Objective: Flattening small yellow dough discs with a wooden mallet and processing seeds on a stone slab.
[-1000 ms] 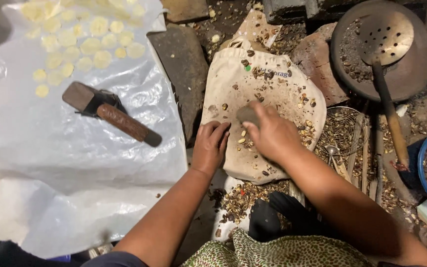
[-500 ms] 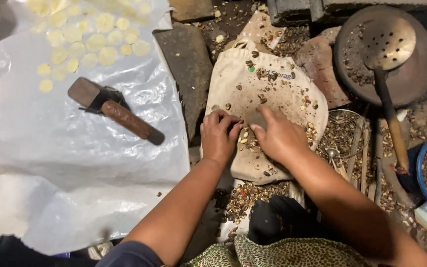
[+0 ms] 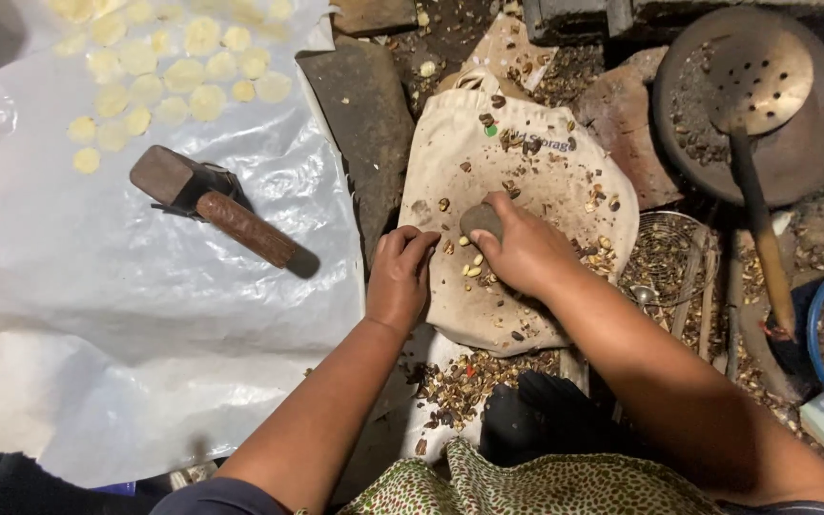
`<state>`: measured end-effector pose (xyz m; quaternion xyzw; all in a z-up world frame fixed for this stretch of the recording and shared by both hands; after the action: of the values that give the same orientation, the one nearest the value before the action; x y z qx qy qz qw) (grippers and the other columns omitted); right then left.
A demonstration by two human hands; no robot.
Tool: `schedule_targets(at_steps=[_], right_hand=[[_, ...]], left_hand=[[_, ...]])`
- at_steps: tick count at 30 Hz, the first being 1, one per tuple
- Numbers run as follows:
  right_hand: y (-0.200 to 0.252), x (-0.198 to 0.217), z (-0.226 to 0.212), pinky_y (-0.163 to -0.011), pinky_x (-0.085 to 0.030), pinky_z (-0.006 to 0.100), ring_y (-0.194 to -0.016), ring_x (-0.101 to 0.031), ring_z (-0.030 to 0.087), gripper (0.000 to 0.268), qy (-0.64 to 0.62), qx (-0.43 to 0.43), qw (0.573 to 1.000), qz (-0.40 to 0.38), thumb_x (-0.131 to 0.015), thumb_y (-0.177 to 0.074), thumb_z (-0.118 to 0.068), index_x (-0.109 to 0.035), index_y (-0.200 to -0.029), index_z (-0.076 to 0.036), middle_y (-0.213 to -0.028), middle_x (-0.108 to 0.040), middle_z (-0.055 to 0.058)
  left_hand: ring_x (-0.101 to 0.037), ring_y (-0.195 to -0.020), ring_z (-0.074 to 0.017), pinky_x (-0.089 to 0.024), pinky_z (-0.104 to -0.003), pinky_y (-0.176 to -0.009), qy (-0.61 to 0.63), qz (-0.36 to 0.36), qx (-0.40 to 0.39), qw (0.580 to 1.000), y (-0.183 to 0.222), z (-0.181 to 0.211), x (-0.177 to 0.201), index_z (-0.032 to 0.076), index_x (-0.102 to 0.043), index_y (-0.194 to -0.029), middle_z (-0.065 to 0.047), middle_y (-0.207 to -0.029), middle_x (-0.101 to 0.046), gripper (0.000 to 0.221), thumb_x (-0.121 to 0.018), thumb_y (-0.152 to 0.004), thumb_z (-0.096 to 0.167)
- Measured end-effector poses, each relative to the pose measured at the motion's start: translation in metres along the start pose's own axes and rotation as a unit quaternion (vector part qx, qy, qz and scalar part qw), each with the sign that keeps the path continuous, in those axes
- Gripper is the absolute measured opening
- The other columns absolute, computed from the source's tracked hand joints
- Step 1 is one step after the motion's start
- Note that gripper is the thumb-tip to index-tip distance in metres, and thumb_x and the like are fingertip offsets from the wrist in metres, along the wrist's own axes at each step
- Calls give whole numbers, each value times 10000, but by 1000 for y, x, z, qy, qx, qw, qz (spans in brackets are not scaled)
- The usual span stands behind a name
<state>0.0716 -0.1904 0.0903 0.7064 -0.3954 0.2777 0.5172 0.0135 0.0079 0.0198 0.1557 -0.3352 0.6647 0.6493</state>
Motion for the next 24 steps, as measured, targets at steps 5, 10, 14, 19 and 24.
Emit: schedule_targets(at_steps=[5, 10, 14, 19, 24], right_hand=[[26, -7, -25, -854, -549, 599, -998, -700, 497, 512, 106, 51, 990, 76, -547, -983, -352, -434, -1457, -194, -1181, -622, 256], [29, 13, -32, -871, -551, 593, -1005, -709, 476, 542, 61, 20, 997, 40, -528, -982, -400, -398, -1492, -269, -1160, -628, 195], [14, 8, -42, -857, -530, 601, -964, -700, 502, 513, 52, 109, 987, 103, -582, -969, -333, -446, -1454, -235, -1132, -622, 210], [2, -6, -34, -898, -506, 560, -960, -727, 458, 496, 121, 176, 973, 93, -557, -966, -371, -447, -1443, -296, -1141, -622, 179], [-6, -12, -13, -886, -533, 567, -1072, -686, 467, 531, 47, 58, 996, 55, -567, -968, -389, -414, -1451, -227, -1120, -643, 220]], left_hand=[[-617, -1105, -307, -520, -433, -998, 0, -4, 20, 1000, -15, 0, -12, 183, -641, -1264, -68, -1126, -593, 340, -642, -958, 37], [-608, -1181, -316, -446, -477, -1090, -16, -39, 30, 999, -17, 0, -24, 157, -486, -1473, -123, -1244, -648, 477, -606, -1011, 162], [-429, -1376, -407, -321, -530, -1190, -36, 30, 17, 999, -6, 3, -14, 31, -345, -1537, -219, -1431, -478, 501, -475, -1069, 154], [-137, -1542, -507, -137, -591, -1246, -72, -46, 16, 996, 11, 8, -19, -72, -219, -1583, -331, -1657, -168, 644, -456, -1073, 241], [-62, -1583, -426, -76, -588, -1258, -127, -109, 19, 986, 14, 7, -23, 18, -168, -1638, -251, -1709, -106, 675, -435, -1090, 307]])
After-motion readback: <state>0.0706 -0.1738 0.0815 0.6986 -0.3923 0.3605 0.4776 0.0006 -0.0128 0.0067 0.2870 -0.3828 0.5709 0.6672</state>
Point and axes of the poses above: each hand's wrist, its own y-axis away from the middle knuckle, its own x-axis out of the back of the hand, z = x × y, the point moved 1 cm from there along -y, towards the middle knuckle
